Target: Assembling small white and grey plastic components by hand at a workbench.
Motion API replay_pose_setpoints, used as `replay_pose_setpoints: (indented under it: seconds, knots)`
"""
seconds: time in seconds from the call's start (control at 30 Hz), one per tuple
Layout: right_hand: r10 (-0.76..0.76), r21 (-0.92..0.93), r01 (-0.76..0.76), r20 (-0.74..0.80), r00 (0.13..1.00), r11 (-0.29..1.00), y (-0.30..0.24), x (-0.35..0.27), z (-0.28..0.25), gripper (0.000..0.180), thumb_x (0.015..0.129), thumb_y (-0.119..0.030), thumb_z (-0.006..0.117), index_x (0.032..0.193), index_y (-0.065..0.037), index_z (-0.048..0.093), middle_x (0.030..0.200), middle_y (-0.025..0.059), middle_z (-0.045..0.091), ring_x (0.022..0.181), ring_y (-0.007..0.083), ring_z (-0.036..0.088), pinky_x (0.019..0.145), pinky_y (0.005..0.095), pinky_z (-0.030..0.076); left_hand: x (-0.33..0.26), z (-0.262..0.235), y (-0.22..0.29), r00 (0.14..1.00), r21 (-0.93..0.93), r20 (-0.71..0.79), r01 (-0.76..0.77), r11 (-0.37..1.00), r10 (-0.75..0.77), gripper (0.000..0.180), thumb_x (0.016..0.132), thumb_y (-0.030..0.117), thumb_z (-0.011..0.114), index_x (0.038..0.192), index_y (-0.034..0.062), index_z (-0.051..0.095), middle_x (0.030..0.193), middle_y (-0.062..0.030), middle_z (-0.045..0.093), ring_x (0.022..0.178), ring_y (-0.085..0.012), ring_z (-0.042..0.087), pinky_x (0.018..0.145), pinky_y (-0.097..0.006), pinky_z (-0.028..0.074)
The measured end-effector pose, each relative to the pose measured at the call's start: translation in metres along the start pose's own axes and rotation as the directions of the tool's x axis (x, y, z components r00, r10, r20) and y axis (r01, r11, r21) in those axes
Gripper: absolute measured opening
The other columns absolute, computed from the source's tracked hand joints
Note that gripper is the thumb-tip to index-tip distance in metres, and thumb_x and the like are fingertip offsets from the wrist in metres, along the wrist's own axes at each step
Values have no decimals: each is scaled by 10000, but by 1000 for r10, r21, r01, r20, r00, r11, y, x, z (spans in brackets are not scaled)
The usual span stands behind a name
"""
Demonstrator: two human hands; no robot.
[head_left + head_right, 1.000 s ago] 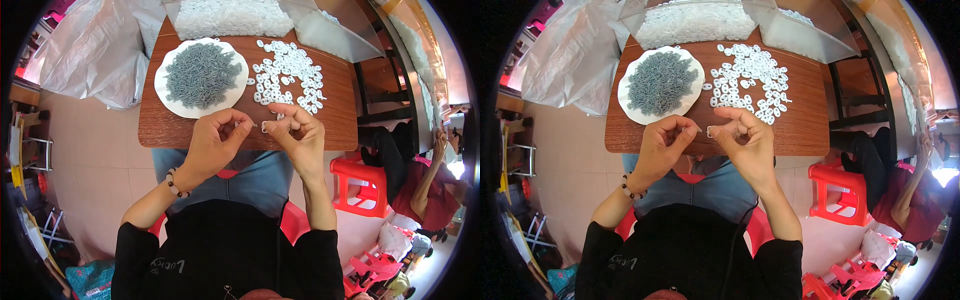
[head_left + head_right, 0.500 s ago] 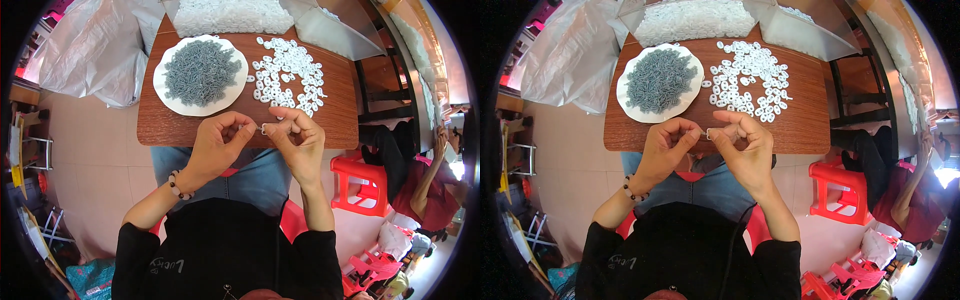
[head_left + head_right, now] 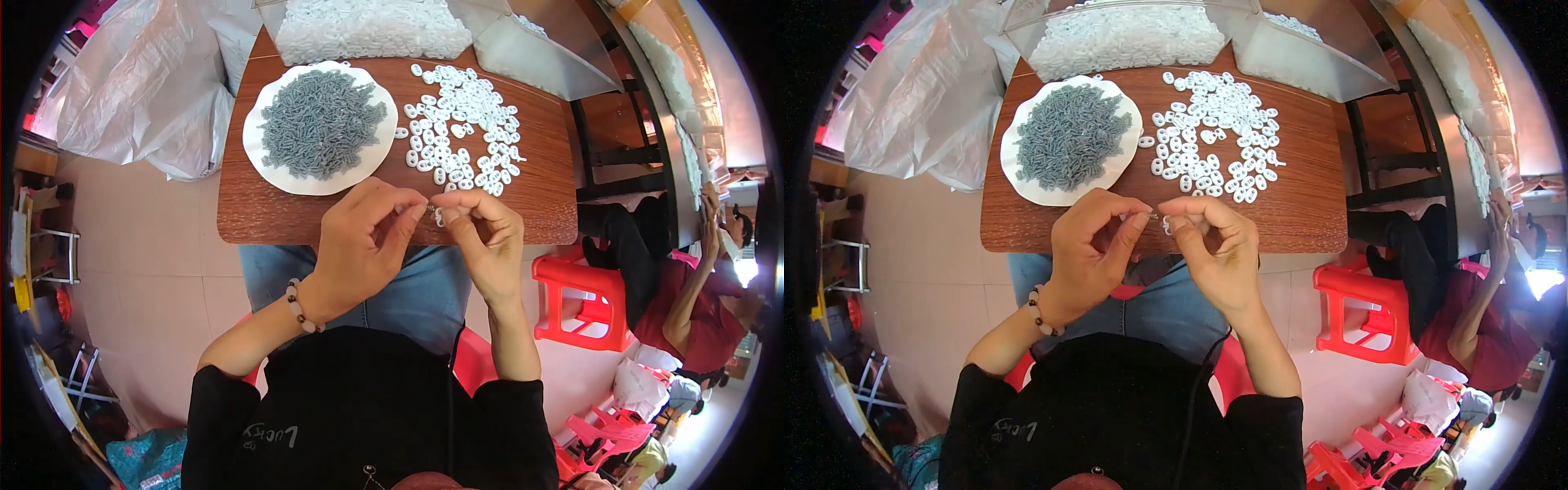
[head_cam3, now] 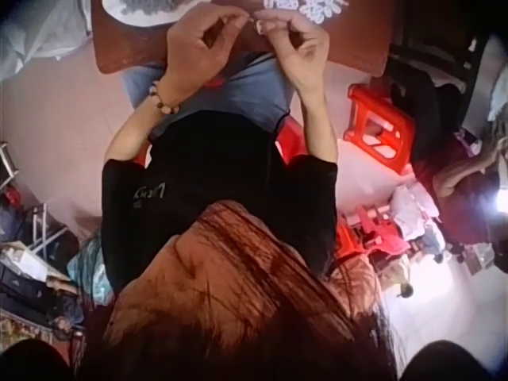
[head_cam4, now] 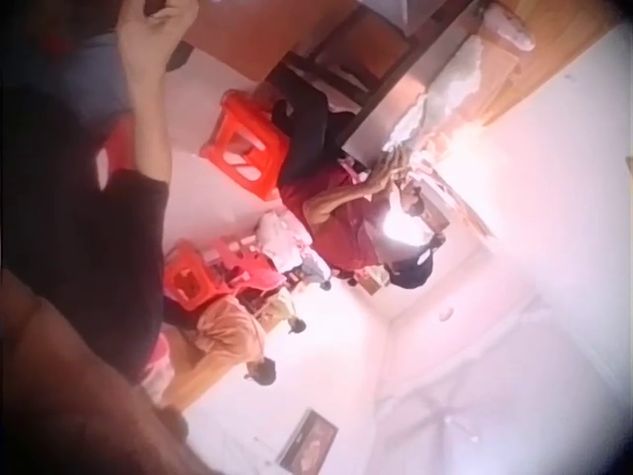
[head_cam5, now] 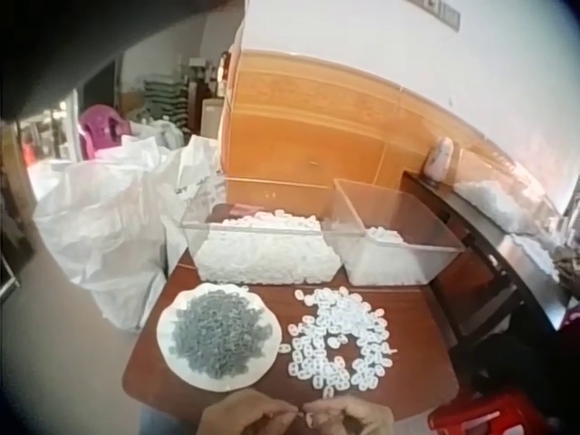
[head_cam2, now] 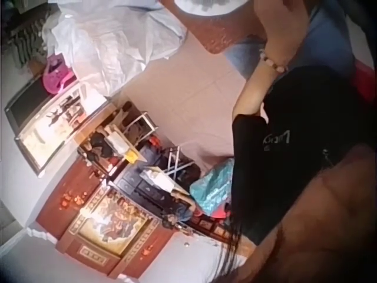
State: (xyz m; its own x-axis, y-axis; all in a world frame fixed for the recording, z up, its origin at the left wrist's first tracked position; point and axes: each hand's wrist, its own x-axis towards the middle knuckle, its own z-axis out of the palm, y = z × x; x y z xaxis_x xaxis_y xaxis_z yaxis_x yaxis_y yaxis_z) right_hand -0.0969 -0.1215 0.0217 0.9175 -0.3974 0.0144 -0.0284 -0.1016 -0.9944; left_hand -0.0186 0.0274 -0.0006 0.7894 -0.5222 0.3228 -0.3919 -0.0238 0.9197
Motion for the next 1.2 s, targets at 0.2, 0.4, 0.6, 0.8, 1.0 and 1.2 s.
replay_pose_setpoints:
  seconds: [0.2,0.4,0.6,0.8,1.0,1.2]
  knots:
    - [115,150,-121,49,992,981,-2,-9,-4,116,867,-35,631,958,25,670,752,8,632,681,36,531,624,172,399,2,8,-15,915,199,-83,-373,906,395,150,806,-4,686,952,26,668,807,-87,599,607,-169,574,489,-260,445]
    - [151,194,-154,30,988,969,-2,-9,2,105,856,-48,661,935,19,670,762,18,644,690,42,543,636,181,417,2,6,-23,878,245,-57,-450,859,476,228,758,0,686,976,55,648,830,-74,576,653,-215,594,522,-308,492]
    - [68,114,-68,8,998,991,2,-7,4,61,852,-20,655,902,12,670,763,13,638,699,47,546,646,182,424,5,7,-21,903,175,-87,-402,899,421,154,779,13,675,924,46,637,782,-69,578,623,-212,587,514,-305,484]
    - [5,-39,-4,29,1000,999,-6,2,9,32,846,-5,651,857,15,673,770,2,623,700,42,526,638,174,400,-4,11,-16,982,-303,-35,169,938,-188,52,860,71,629,891,29,626,751,-6,573,546,-75,496,464,-222,369]
    - [-265,-412,283,100,959,866,-6,28,27,27,817,-14,661,828,8,672,697,-16,600,665,37,493,624,192,387,11,-9,-14,746,-842,142,437,317,-651,141,924,192,575,951,57,605,735,43,517,541,-24,390,463,-178,270]
    - [-272,-544,324,177,946,774,12,93,51,94,808,-71,642,793,19,661,668,47,622,601,114,546,583,259,434,30,-51,-1,867,-791,-116,216,573,-485,155,922,175,587,961,26,605,763,37,541,567,-5,417,479,-165,298]
